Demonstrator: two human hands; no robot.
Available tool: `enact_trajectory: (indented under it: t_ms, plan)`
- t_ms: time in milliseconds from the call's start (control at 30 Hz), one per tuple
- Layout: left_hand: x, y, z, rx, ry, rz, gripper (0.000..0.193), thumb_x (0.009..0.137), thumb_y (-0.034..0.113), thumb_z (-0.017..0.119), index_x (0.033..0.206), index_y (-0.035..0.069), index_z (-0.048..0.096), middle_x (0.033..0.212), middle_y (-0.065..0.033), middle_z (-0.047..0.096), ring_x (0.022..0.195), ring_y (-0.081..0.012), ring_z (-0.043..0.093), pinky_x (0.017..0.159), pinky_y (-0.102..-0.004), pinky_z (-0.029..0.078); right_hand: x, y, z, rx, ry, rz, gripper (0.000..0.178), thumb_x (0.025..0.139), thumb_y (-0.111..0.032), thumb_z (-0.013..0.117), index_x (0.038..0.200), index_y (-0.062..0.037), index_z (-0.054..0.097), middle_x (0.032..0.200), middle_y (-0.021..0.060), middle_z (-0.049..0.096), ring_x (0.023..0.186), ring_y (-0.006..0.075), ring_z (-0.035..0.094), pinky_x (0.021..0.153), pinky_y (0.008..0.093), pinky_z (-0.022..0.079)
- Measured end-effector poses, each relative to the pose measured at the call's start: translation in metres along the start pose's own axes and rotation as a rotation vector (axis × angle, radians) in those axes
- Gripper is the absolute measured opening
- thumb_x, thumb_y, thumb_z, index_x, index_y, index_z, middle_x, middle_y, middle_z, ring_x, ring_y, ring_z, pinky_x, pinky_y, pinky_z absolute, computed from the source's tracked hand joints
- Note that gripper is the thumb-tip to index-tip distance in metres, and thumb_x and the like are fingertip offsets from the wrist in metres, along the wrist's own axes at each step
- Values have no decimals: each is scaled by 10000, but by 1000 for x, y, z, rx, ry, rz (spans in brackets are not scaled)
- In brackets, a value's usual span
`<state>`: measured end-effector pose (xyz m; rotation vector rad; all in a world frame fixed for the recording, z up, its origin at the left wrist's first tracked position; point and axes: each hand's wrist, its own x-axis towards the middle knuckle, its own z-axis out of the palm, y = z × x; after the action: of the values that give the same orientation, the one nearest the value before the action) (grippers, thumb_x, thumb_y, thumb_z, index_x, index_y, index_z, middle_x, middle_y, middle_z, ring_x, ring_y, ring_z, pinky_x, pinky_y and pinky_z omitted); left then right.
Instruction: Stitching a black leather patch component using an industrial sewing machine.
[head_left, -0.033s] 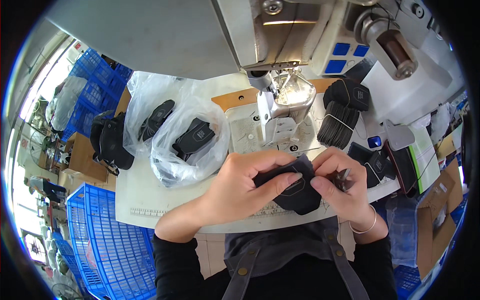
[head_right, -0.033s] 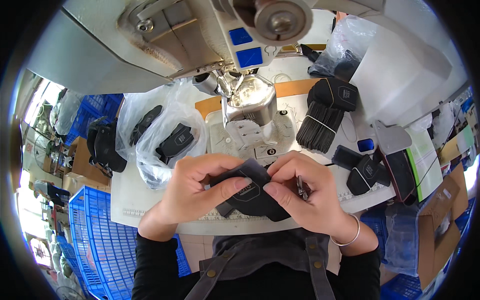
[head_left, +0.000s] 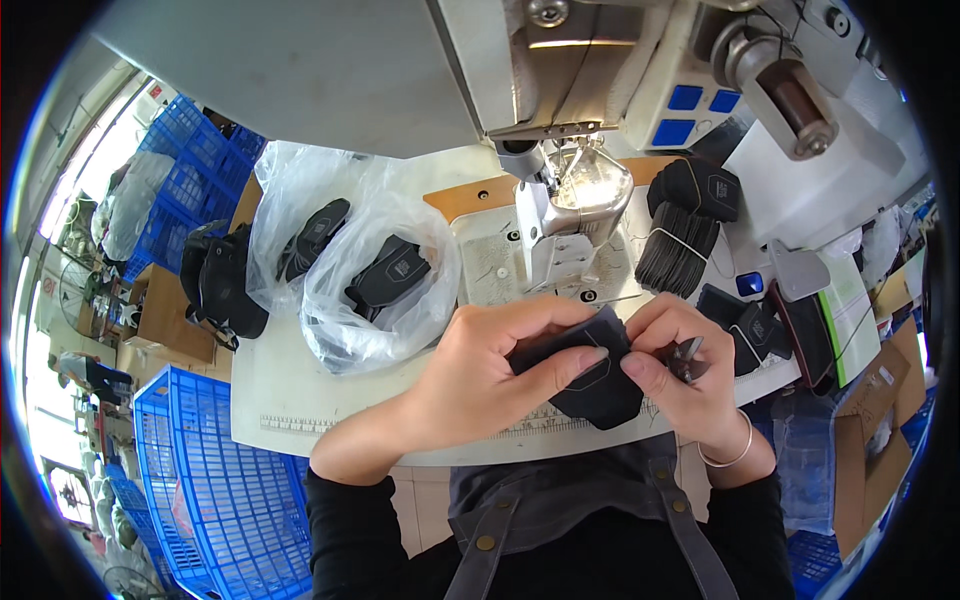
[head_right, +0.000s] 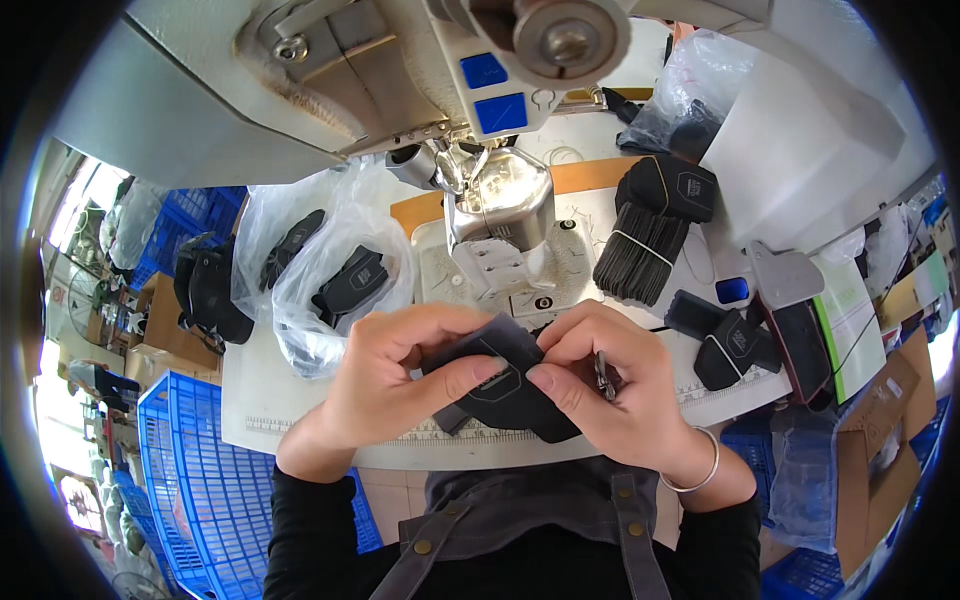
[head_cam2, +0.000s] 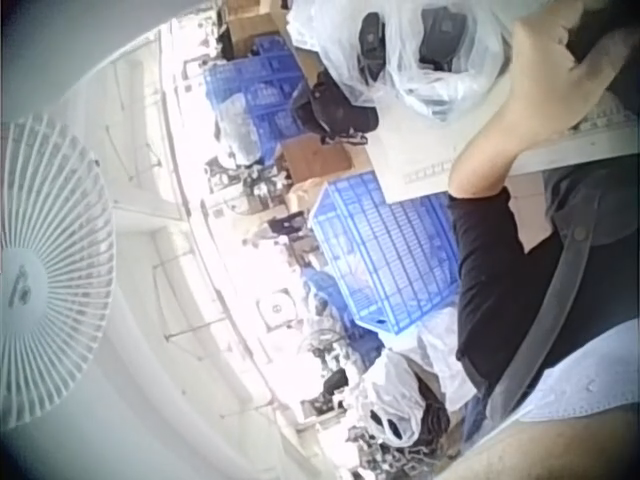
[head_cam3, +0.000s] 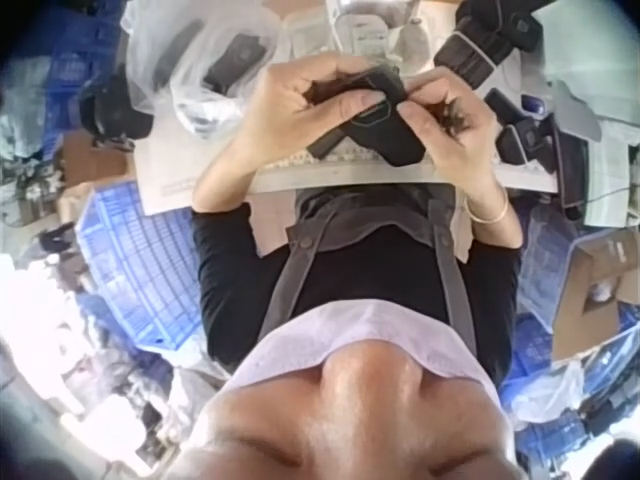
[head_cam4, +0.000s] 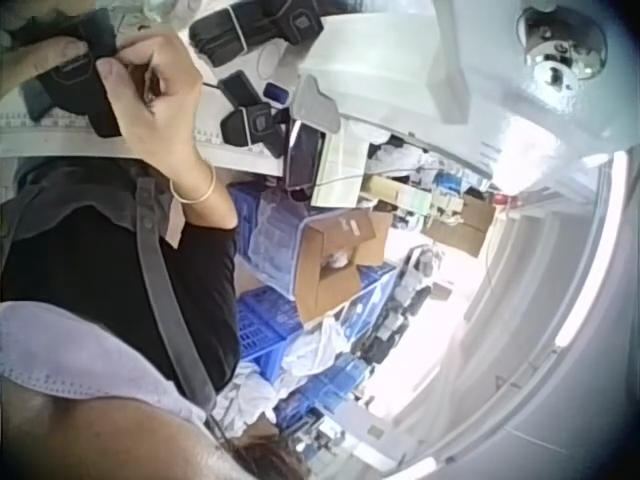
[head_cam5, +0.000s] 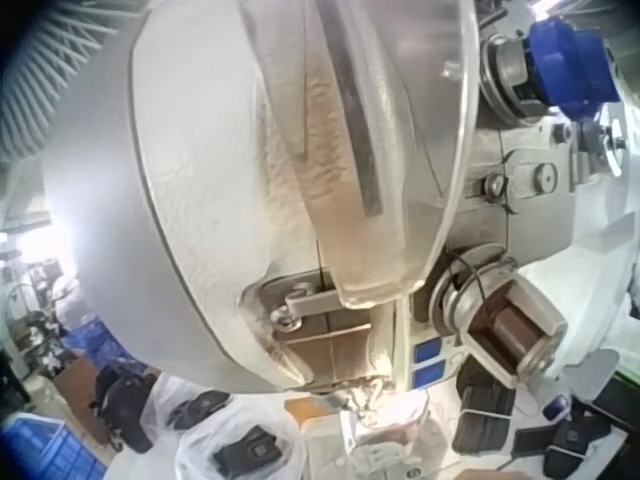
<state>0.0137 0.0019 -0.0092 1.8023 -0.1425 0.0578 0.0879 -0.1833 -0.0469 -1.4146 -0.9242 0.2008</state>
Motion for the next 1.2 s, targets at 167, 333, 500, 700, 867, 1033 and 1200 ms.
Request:
enact_trajectory:
  t_ms: [167,333,500,700,867,1033,1200]
  plan:
    - [0,-4,1,198,146,312,200,760,9,645,951,-26,600,801,-83,653,719,-85,618,618,-217,489,-1,-1,5,-27,54,-39,115,766,-14,647,742,-10,535,828,53,543,553,17,406,479,170,308]
    - [-6,8,0,187,120,205,198,751,-17,650,937,-65,602,798,-105,652,743,-115,629,636,-214,501,-1,-3,7,14,67,-50,117,764,-9,650,747,-11,534,821,56,543,546,12,412,468,167,313]
    - [-8,7,-1,126,93,204,182,771,11,635,950,-16,613,751,-55,648,619,-55,585,546,-188,460,-2,-3,10,56,73,-49,121,766,-11,649,747,-15,530,816,59,543,540,8,412,459,164,312]
    - [-10,7,-1,178,91,216,180,760,0,655,916,-73,604,744,-91,645,648,-71,584,560,-179,451,1,-9,9,-49,51,-115,131,744,-7,660,745,-25,530,809,58,546,512,20,415,444,169,314]
    - [-6,4,5,134,198,281,231,743,-42,641,972,-53,610,867,-125,645,736,-106,608,617,-222,486,-1,-6,6,-96,43,-138,128,729,6,661,749,-29,540,808,53,545,490,14,413,417,167,301]
    - [-3,2,2,456,184,573,335,679,-77,659,1006,-30,606,947,-169,622,793,-192,629,657,-263,504,-3,-7,8,-49,97,-97,125,728,13,656,736,-30,538,808,51,543,492,6,408,419,161,299]
    - [-4,3,0,396,172,656,252,662,-86,673,899,-28,612,926,-169,614,775,-195,623,624,-253,498,-2,-7,6,-44,80,-80,129,722,7,659,729,-41,540,794,50,540,505,16,415,424,168,307]
